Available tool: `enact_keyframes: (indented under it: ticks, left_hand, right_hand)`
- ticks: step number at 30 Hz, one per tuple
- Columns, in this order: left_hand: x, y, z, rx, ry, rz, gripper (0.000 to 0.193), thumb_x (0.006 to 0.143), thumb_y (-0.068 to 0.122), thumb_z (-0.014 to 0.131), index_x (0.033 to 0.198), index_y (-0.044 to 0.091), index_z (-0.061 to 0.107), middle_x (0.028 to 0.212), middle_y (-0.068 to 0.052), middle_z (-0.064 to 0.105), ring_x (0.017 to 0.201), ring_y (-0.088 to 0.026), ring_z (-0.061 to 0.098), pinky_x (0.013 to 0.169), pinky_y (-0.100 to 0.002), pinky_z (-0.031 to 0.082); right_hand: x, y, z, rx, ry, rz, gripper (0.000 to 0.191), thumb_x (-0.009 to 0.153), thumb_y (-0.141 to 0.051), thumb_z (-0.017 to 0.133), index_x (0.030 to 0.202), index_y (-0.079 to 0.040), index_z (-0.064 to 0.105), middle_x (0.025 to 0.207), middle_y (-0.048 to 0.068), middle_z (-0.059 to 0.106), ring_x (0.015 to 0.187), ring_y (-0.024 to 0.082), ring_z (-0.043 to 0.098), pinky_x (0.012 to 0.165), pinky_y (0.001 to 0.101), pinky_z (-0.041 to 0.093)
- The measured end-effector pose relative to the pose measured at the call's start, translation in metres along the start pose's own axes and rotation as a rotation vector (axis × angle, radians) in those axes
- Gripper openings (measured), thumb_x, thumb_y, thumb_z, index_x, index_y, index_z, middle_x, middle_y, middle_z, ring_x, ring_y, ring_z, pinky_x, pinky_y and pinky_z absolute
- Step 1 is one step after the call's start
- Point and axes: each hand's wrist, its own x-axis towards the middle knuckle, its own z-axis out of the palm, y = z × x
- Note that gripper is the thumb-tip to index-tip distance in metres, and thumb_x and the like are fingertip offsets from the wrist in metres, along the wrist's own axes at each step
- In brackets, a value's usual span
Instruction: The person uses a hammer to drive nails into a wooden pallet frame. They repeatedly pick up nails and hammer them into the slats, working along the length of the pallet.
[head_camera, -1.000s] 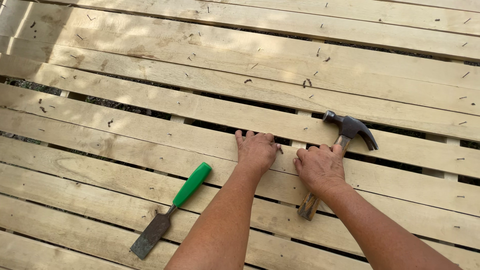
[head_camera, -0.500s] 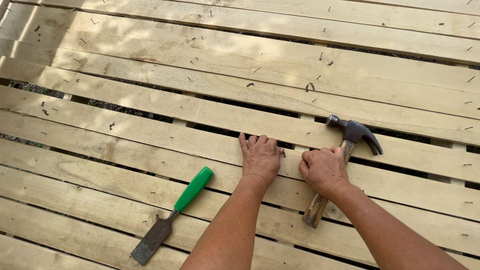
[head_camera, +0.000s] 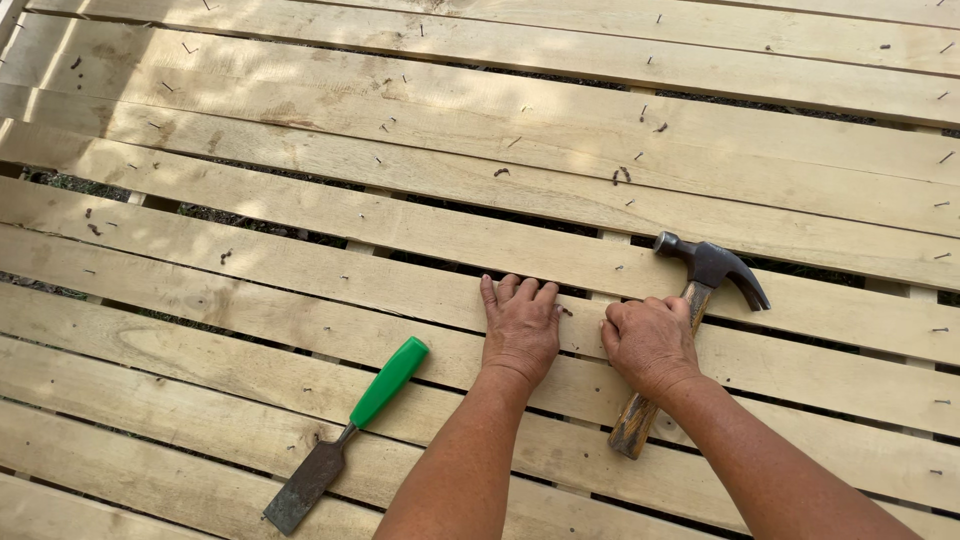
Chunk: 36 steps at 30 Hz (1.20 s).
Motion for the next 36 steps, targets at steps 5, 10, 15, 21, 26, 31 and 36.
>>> enact_keyframes:
  ticks: [5,10,15,21,26,31,36]
  left_hand:
    - [0.0,-0.003,-0.002,0.025,-0.044,0.001,0.037,0.104,0.029,0.048,0.138,0.017,0.056,0.133,-0.007,0.055,0.139,-0.03,0.035,0.126,-0.06,0.003]
    - [0.0,-0.003,-0.003,0.059,-0.039,0.02,0.036,0.101,0.028,0.051,0.135,0.018,0.056,0.13,-0.01,0.05,0.137,-0.03,0.036,0.124,-0.061,0.005]
    - [-0.007,-0.009,-0.006,-0.01,-0.005,0.056,0.032,0.1,0.02,0.052,0.132,0.018,0.057,0.127,-0.011,0.044,0.129,-0.025,0.043,0.127,-0.06,0.008]
    - [-0.006,-0.007,-0.01,0.06,-0.03,0.083,0.029,0.102,0.021,0.052,0.131,0.017,0.056,0.129,-0.011,0.043,0.135,-0.028,0.037,0.125,-0.062,0.009]
    - [-0.015,-0.007,-0.015,0.224,-0.107,0.109,0.047,0.101,0.032,0.053,0.145,0.016,0.046,0.14,-0.01,0.04,0.146,-0.032,0.024,0.124,-0.064,0.006]
    - [-0.024,-0.004,-0.02,0.121,-0.173,0.084,0.071,0.095,0.054,0.054,0.157,0.028,0.031,0.161,-0.014,0.018,0.152,-0.033,0.006,0.123,-0.062,-0.001]
    - [-0.026,-0.005,-0.029,0.141,-0.299,-0.031,0.07,0.093,0.068,0.042,0.156,0.049,0.02,0.171,-0.006,-0.012,0.155,-0.031,-0.017,0.12,-0.068,-0.01]
  right_hand:
    - [-0.001,0.002,-0.002,0.072,0.016,-0.02,0.035,0.102,-0.037,0.05,0.084,-0.02,0.074,0.077,-0.002,0.069,0.091,0.016,0.061,0.106,0.0379,0.033]
    - [-0.001,0.003,-0.001,0.081,0.009,0.005,0.034,0.102,-0.037,0.05,0.084,-0.02,0.073,0.073,-0.001,0.068,0.09,0.016,0.062,0.106,0.0385,0.033]
    - [0.001,0.003,0.003,0.078,0.018,0.01,0.035,0.103,-0.037,0.05,0.083,-0.019,0.073,0.074,-0.001,0.068,0.091,0.015,0.061,0.107,0.0388,0.033]
    - [0.002,0.002,0.004,0.109,0.037,0.017,0.035,0.102,-0.036,0.05,0.081,-0.02,0.073,0.074,-0.001,0.068,0.09,0.015,0.061,0.108,0.0388,0.032]
    - [0.002,0.0,0.003,0.116,-0.029,0.073,0.036,0.104,-0.036,0.05,0.082,-0.02,0.074,0.074,-0.001,0.068,0.091,0.015,0.061,0.109,0.0372,0.033]
    - [0.001,0.0,0.001,0.123,0.009,0.053,0.033,0.102,-0.038,0.05,0.086,-0.021,0.074,0.075,-0.001,0.067,0.091,0.016,0.061,0.109,0.0392,0.032]
    - [0.002,0.0,-0.001,0.136,0.0,0.064,0.035,0.103,-0.037,0.05,0.086,-0.019,0.075,0.076,0.0,0.069,0.093,0.015,0.062,0.111,0.0387,0.032]
